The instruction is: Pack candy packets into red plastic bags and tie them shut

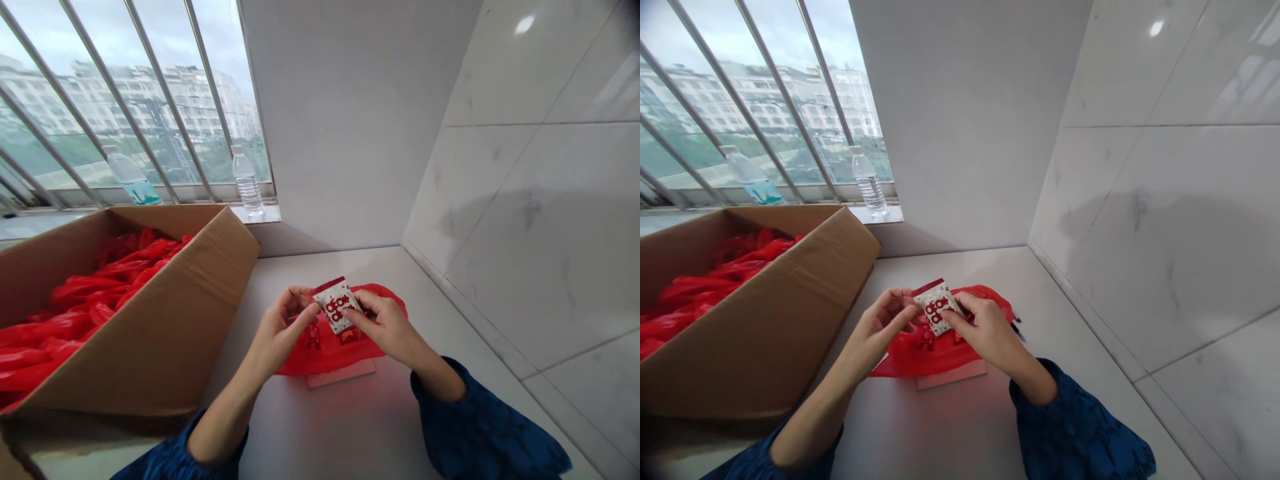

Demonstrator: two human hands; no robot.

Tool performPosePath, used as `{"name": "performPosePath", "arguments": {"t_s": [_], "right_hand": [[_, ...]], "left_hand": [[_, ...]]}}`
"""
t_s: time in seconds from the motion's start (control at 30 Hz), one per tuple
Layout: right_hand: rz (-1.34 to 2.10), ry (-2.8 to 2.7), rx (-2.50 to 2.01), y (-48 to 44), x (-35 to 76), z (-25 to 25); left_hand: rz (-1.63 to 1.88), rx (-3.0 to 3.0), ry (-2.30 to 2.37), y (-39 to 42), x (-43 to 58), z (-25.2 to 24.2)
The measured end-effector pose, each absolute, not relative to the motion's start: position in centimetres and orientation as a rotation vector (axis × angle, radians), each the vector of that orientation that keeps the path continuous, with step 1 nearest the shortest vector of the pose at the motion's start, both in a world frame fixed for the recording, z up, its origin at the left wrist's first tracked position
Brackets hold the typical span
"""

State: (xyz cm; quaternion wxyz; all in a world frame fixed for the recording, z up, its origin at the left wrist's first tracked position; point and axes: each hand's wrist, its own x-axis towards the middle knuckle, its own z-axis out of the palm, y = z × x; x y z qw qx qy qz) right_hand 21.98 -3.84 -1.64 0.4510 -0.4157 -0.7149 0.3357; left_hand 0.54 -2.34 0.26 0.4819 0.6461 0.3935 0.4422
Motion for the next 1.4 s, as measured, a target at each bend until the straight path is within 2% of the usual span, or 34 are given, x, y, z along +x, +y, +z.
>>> {"name": "performPosePath", "arguments": {"t_s": [0.2,0.43,0.57,0.7,0.77,0.87,0.97,1.2,1.4], "right_hand": [[1.088,-1.69,-0.888,-4.0,22.7,-1.4],[1.043,-1.552,-0.877,-4.1,22.5,-1.1],[0.715,-1.726,-1.023,-4.6,22.7,-0.9],[0.185,-2.085,-1.388,-5.3,22.4,-0.9],[0.092,-2.246,-1.606,-5.5,21.9,-1.1],[0.093,-2.349,-1.848,-5.0,20.8,-1.7],[0.107,-2.367,-1.865,-4.0,19.8,-2.5],[0.101,-2.314,-1.839,-2.7,19.4,-4.1],[0.442,-2.414,-1.483,-2.3,19.5,-5.1]], "left_hand": [[0.974,1.597,0.952,-2.3,0.0,0.6],[0.981,1.549,0.996,-2.7,0.0,1.5],[0.91,1.754,1.078,-2.7,-0.8,1.5],[0.785,2.128,1.359,-2.5,-1.4,1.0],[0.668,2.31,1.473,-2.2,-1.2,0.3],[0.27,2.485,1.603,-1.7,-0.6,-1.2],[-0.017,2.474,1.76,-1.3,-0.1,-2.9],[-0.023,2.406,1.938,-0.5,0.4,-5.2],[0.026,2.423,1.844,-0.5,0.0,-4.9]]}}
